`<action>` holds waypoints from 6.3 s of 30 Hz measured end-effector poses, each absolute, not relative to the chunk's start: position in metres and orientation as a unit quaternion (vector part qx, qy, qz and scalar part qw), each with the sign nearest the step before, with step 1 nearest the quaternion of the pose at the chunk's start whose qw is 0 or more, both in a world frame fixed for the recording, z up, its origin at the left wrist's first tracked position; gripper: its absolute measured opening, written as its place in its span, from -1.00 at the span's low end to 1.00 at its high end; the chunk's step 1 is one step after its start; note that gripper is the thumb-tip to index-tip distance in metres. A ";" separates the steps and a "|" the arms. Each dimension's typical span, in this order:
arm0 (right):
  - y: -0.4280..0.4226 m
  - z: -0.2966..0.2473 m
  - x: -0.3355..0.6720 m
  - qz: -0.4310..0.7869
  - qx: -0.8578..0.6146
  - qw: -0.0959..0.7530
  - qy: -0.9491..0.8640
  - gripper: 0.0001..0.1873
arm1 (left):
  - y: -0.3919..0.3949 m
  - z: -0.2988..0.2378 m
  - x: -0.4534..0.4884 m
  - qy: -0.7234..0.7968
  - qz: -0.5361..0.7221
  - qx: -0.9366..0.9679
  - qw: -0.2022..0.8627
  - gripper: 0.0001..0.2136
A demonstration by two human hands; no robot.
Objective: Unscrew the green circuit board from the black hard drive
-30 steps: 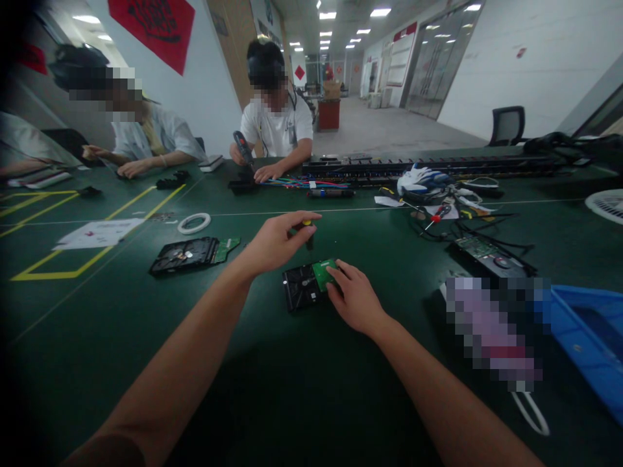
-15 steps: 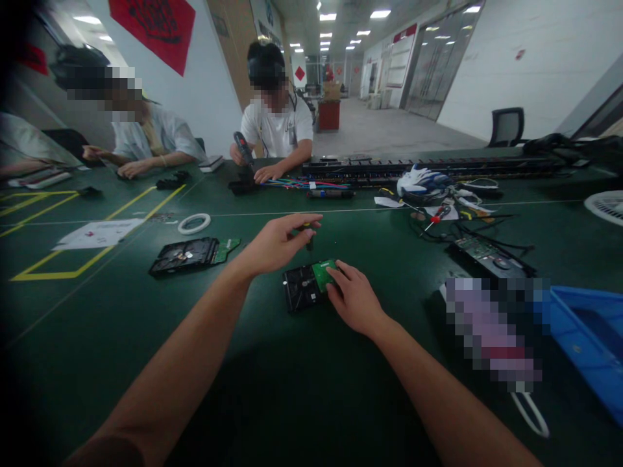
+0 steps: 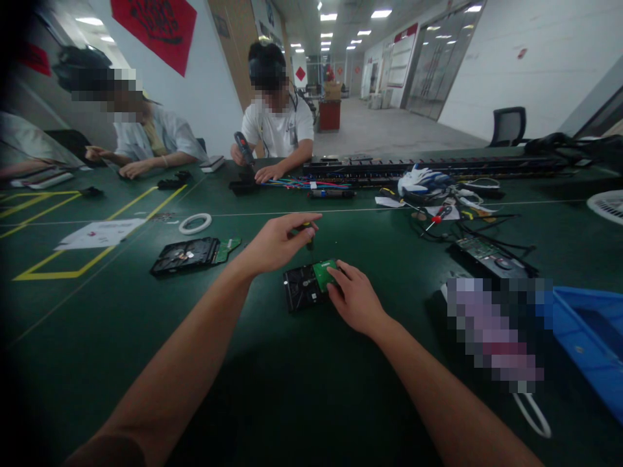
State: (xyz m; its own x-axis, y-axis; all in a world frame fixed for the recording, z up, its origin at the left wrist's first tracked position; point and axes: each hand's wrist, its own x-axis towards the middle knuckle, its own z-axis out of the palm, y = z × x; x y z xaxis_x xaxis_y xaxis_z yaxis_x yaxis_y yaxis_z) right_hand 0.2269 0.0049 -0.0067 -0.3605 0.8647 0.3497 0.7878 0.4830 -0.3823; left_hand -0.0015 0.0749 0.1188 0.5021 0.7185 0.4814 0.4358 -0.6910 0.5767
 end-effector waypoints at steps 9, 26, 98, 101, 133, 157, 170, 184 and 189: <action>0.004 -0.003 0.225 0.084 -0.508 0.258 -0.818 -0.52 | 0.078 0.118 -0.003 0.344 0.350 0.859 0.145 -0.65; 0.004 -0.005 0.226 0.082 -0.508 0.250 -0.820 -0.51 | 0.074 0.119 -0.002 0.349 0.344 0.855 0.168 -0.60; 0.003 -0.003 0.226 0.088 -0.509 0.255 -0.817 -0.51 | 0.072 0.122 -0.002 0.350 0.352 0.856 0.145 -0.74; 0.003 -0.003 0.225 0.086 -0.505 0.262 -0.818 -0.53 | 0.072 0.123 0.000 0.346 0.356 0.856 0.146 -0.71; 0.004 -0.004 0.225 0.082 -0.505 0.254 -0.821 -0.52 | 0.072 0.123 0.001 0.348 0.362 0.853 0.144 -0.69; 0.003 -0.003 0.225 0.091 -0.506 0.266 -0.816 -0.52 | 0.074 0.121 -0.001 0.333 0.344 0.865 0.154 -0.66; 0.003 -0.002 0.224 0.089 -0.507 0.260 -0.817 -0.52 | 0.072 0.122 -0.001 0.333 0.346 0.864 0.154 -0.65; 0.004 -0.008 0.227 0.084 -0.505 0.265 -0.817 -0.52 | 0.073 0.123 -0.002 0.343 0.352 0.860 0.137 -0.72; 0.004 -0.007 0.227 0.085 -0.508 0.257 -0.818 -0.51 | 0.074 0.123 -0.001 0.360 0.344 0.858 0.126 -0.69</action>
State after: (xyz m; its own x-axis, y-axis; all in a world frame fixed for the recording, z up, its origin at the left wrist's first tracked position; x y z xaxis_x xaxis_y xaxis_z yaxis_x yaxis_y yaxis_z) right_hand 0.2268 0.0040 -0.0065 -0.3530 0.8742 0.3333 0.7869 0.4702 -0.3996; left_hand -0.0014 0.0737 0.1233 0.5034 0.7054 0.4990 0.5313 -0.7081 0.4650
